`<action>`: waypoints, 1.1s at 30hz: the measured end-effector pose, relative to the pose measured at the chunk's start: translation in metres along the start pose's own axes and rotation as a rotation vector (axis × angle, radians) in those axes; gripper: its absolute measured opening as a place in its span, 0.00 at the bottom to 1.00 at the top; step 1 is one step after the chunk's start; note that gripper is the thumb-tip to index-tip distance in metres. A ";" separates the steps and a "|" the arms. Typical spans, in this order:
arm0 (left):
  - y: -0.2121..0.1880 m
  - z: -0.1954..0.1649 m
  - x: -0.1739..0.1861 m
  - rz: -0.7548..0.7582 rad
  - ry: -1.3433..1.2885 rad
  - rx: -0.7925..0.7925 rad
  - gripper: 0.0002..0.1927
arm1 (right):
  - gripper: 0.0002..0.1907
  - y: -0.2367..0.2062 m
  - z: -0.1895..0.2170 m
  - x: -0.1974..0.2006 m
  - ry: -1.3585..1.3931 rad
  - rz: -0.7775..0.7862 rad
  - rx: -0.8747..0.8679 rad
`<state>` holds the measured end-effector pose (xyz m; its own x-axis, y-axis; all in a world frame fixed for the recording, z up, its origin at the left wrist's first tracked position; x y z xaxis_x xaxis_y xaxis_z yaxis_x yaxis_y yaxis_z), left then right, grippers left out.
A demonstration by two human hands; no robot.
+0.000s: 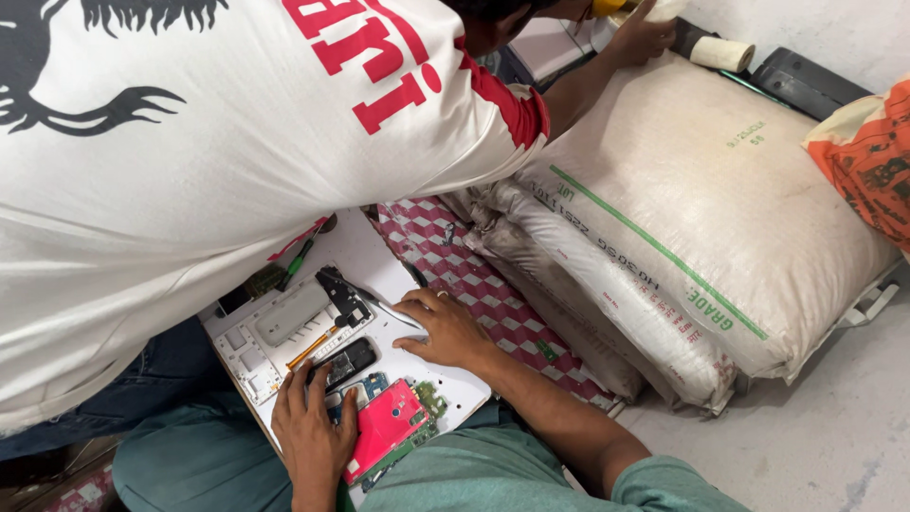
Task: The person disassembles and reassembles several mobile phones on a small table using screwdrivers. They remove back covers, unscrew internal components, and place parts back together, handling multiple phones and tools throughout the session.
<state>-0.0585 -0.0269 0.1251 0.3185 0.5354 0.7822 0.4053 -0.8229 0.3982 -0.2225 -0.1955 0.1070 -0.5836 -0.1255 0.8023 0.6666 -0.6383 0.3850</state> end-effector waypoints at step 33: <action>-0.001 0.004 -0.002 0.010 -0.015 0.008 0.26 | 0.27 0.000 0.007 0.001 -0.010 -0.019 0.047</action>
<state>-0.0563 -0.0267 0.1214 0.3351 0.5297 0.7792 0.4089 -0.8268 0.3863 -0.2200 -0.1901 0.1107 -0.5923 -0.1059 0.7987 0.6765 -0.6039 0.4216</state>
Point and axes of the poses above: each hand's wrist, its own y-axis towards the middle knuckle, its own x-axis out of the back of the hand, z = x × y, the point moved 8 cm from there along y, towards the middle knuckle, and after that the axes turned 7 degrees about -y, right-handed, at the moved point
